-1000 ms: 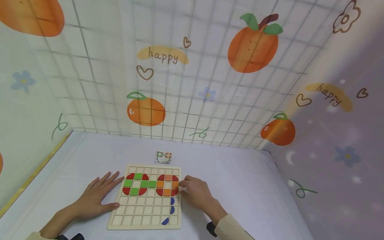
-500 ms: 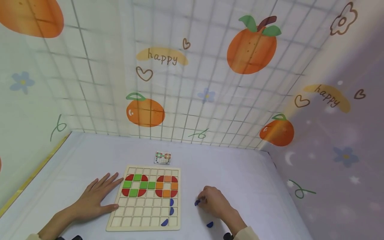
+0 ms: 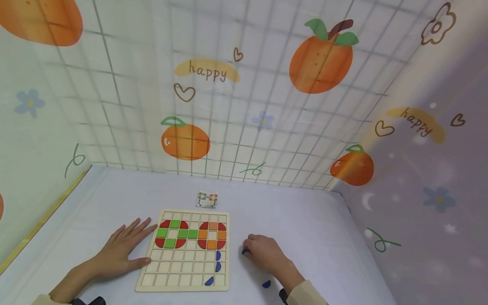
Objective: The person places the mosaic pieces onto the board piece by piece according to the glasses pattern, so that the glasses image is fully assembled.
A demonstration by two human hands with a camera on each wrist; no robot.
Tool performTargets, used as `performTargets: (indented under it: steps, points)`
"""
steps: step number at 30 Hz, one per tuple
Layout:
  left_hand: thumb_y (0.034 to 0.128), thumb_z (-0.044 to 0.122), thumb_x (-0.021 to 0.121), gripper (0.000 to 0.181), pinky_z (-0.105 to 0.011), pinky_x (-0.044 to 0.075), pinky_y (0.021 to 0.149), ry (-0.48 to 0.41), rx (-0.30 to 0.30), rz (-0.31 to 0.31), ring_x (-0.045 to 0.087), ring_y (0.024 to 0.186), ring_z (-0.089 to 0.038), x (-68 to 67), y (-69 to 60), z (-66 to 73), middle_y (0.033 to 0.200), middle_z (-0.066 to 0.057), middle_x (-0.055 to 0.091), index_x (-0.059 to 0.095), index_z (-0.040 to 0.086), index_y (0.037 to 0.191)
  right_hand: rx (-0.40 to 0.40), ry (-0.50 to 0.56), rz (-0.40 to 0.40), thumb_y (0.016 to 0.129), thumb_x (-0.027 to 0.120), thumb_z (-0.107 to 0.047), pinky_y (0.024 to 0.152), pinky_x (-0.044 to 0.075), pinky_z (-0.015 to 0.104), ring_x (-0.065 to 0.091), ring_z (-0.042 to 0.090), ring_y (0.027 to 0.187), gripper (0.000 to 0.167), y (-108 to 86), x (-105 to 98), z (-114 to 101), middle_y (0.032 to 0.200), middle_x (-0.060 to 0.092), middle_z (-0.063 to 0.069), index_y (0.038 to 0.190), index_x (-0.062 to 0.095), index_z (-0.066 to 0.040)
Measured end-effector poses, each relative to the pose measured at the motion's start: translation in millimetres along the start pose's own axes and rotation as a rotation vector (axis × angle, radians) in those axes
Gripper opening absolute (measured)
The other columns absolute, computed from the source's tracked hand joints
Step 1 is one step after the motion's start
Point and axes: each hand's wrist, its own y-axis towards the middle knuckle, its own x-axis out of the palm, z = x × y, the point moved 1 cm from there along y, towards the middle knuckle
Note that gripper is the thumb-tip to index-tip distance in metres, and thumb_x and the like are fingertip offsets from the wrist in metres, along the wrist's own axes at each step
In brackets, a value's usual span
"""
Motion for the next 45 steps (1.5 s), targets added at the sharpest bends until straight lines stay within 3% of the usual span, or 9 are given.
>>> performTargets:
  steps: [2, 7, 14, 20, 28, 31, 38, 45]
  points:
    - [0.0803, 0.071, 0.063, 0.090, -0.061, 0.008, 0.114, 0.001, 0.004, 0.004, 0.013, 0.147, -0.037, 0.1, 0.4, -0.9, 0.160, -0.007, 0.027, 0.039, 0.022, 0.152, -0.039, -0.060, 0.031, 0.084, 0.080, -0.020, 0.074, 0.056, 0.025, 0.061, 0.004, 0.078, 0.018, 6.2, -1, -5, 0.088, 0.064, -0.012, 0.101, 0.074, -0.019]
    - [0.0801, 0.070, 0.063, 0.091, -0.060, 0.008, 0.114, 0.002, 0.010, 0.006, 0.013, 0.147, -0.036, 1.3, 0.8, -2.9, 0.160, -0.008, 0.027, 0.039, 0.021, 0.152, -0.167, -0.062, 0.092, 0.086, 0.079, -0.023, 0.077, 0.055, 0.023, 0.061, 0.005, 0.084, 0.022, 29.2, -5, -28, 0.096, 0.065, -0.010, 0.107, 0.073, -0.020]
    - [0.0811, 0.063, 0.068, 0.087, -0.062, 0.009, 0.113, -0.023, 0.036, 0.004, 0.014, 0.146, -0.039, -0.8, 1.5, -2.5, 0.159, -0.010, 0.028, 0.040, 0.020, 0.152, -0.454, -0.129, 0.164, 0.089, 0.076, -0.027, 0.070, 0.050, 0.013, 0.059, -0.001, 0.082, 0.017, 73.3, -5, -87, 0.094, 0.063, -0.012, 0.105, 0.073, -0.022]
    - [0.0842, 0.050, 0.072, 0.080, -0.065, 0.009, 0.111, -0.089, 0.081, 0.006, 0.015, 0.145, -0.042, -2.1, 1.1, -4.0, 0.158, -0.012, 0.029, 0.041, 0.018, 0.151, -0.608, -0.232, 0.121, 0.094, 0.069, -0.030, 0.070, 0.048, 0.009, 0.060, -0.002, 0.083, 0.014, 106.0, -1, -134, 0.094, 0.063, -0.014, 0.107, 0.073, -0.025]
    - [0.0846, 0.048, 0.072, 0.080, -0.065, 0.007, 0.111, -0.118, 0.067, -0.022, 0.013, 0.146, -0.042, -1.2, -0.4, -3.8, 0.160, -0.011, 0.026, 0.040, 0.020, 0.152, -0.663, -0.295, 0.082, 0.094, 0.069, -0.032, 0.071, 0.049, 0.011, 0.063, -0.001, 0.088, 0.021, 125.1, 6, -163, 0.104, 0.068, -0.014, 0.114, 0.072, -0.029]
    - [0.0838, 0.049, 0.073, 0.080, -0.065, 0.008, 0.111, -0.109, 0.068, -0.006, 0.015, 0.145, -0.043, -2.4, -1.7, -3.3, 0.159, -0.012, 0.028, 0.041, 0.019, 0.151, -0.658, -0.292, 0.056, 0.095, 0.067, -0.030, 0.071, 0.049, 0.011, 0.062, -0.001, 0.088, 0.019, 128.5, 7, -166, 0.103, 0.067, -0.015, 0.114, 0.073, -0.030]
    - [0.0843, 0.053, 0.071, 0.081, -0.063, 0.009, 0.111, -0.087, 0.067, -0.004, 0.014, 0.146, -0.041, -1.5, -2.0, -6.2, 0.160, -0.010, 0.027, 0.040, 0.022, 0.152, -0.668, -0.236, -0.025, 0.098, 0.064, -0.027, 0.088, 0.045, 0.010, 0.061, -0.002, 0.103, 0.020, 132.9, 6, -173, 0.114, 0.067, -0.014, 0.114, 0.075, -0.030]
    - [0.0849, 0.054, 0.070, 0.080, -0.063, 0.009, 0.112, -0.095, 0.075, 0.000, 0.014, 0.146, -0.041, -0.7, -1.0, -7.2, 0.160, -0.010, 0.027, 0.039, 0.022, 0.152, -0.649, -0.211, -0.095, 0.097, 0.066, -0.023, 0.087, 0.045, 0.009, 0.060, -0.004, 0.102, 0.020, 133.7, 2, -175, 0.113, 0.067, -0.016, 0.113, 0.076, -0.029]
